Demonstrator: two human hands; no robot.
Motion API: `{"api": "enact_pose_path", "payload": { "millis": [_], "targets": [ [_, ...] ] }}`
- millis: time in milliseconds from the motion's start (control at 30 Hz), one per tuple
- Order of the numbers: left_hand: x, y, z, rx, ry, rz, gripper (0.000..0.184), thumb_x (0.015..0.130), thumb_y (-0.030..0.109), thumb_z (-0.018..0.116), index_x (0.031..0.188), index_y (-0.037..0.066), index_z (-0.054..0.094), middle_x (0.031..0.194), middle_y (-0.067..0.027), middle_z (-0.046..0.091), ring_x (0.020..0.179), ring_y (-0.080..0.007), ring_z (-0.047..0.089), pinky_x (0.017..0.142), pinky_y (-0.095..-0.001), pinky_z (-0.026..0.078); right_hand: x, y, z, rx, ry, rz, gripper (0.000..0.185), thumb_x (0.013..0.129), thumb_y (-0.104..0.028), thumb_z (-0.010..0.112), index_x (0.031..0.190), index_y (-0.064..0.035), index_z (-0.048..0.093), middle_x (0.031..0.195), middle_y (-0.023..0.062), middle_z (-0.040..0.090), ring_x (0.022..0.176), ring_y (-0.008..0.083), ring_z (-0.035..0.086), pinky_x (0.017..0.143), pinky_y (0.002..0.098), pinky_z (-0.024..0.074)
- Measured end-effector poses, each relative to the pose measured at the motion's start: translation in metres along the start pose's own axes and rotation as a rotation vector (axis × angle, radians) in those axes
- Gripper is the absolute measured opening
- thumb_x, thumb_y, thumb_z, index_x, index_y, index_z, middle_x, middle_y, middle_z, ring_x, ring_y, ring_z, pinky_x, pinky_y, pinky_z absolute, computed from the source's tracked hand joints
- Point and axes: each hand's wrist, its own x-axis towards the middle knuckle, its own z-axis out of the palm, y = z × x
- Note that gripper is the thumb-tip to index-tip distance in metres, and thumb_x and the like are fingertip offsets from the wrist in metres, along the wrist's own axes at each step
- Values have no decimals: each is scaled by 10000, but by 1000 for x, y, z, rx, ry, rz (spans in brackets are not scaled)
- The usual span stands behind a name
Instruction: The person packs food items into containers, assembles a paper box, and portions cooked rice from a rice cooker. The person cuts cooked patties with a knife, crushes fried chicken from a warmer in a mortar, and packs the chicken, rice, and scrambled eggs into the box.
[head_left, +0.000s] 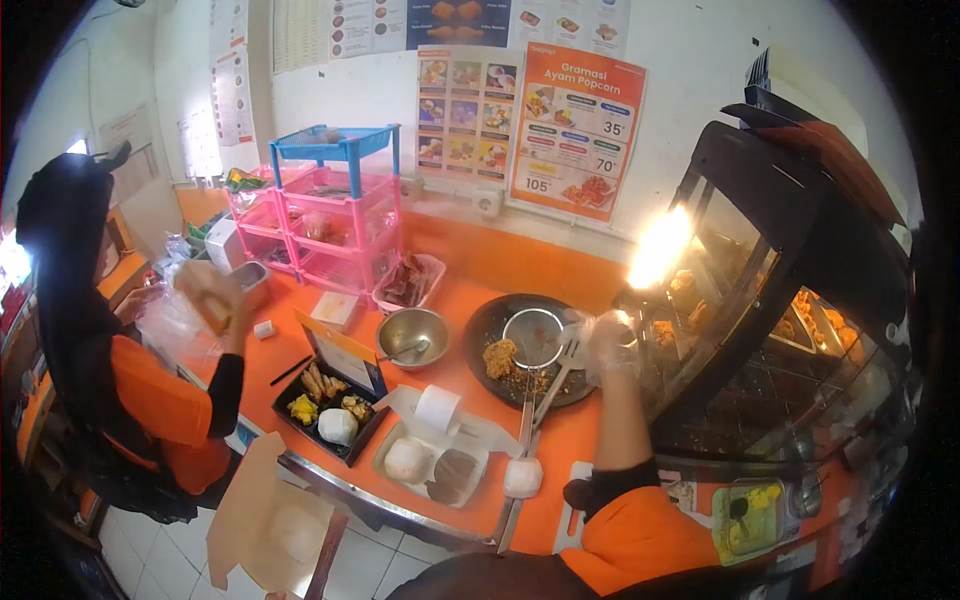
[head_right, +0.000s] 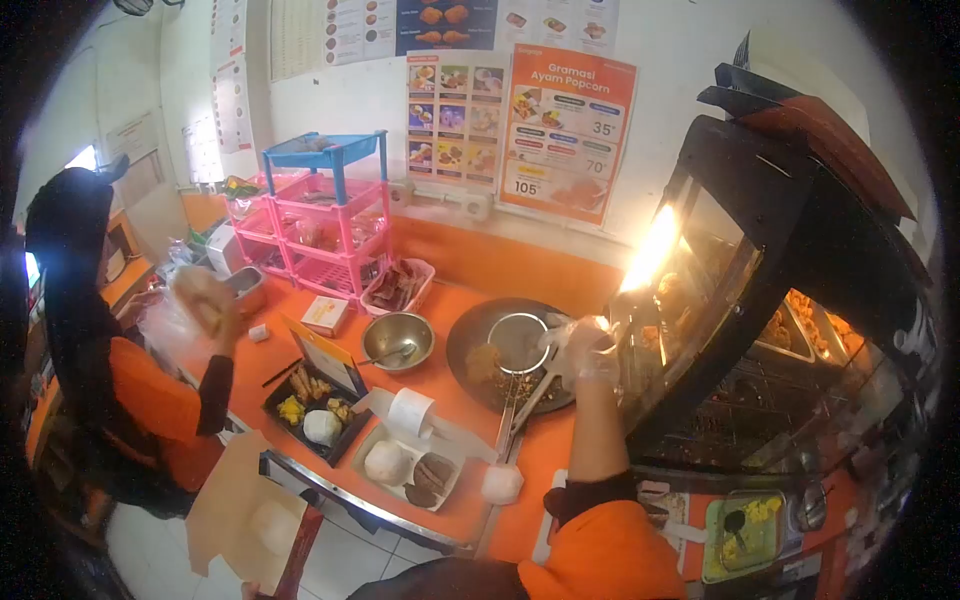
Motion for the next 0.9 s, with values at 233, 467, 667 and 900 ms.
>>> {"api": "enact_pose_path", "payload": {
  "millis": [233,467,667,900],
  "targets": [
    [48,-7,-25,108,39,186,599,634,18,521,1209,-118,422,1215,-240,485,1141,-377,438,994,-534,363,-50,11,31,77,-613,-117,264,708,-213,689,960,-148,649,960,132,635,912,291,625,825,392,497],
    [72,-6,3,250,-22,237,521,655,45,478,1128,-168,430,1140,-277,473,1114,-395,428,1042,-541,343,85,-13,6,-45,-237,25,481,627,-275,766,1051,-100,622,1018,146,620,987,320,585,892,391,465],
    [53,-25,54,-38,-34,130,644,619,33,510,1229,-127,381,1251,-269,429,1214,-391,361,1072,-540,284,128,13,153,180,-314,318,597,672,-238,729,1210,-57,543,1243,137,545,1152,339,511,928,418,458],
    [62,-27,62,-63,-50,107,754,567,-18,561,1289,-89,352,1295,-239,424,1234,-352,365,1077,-516,266,147,14,90,-350,-946,263,444,672,-293,769,1064,-112,668,1141,71,626,1014,262,619,820,443,519]
  ]
}}
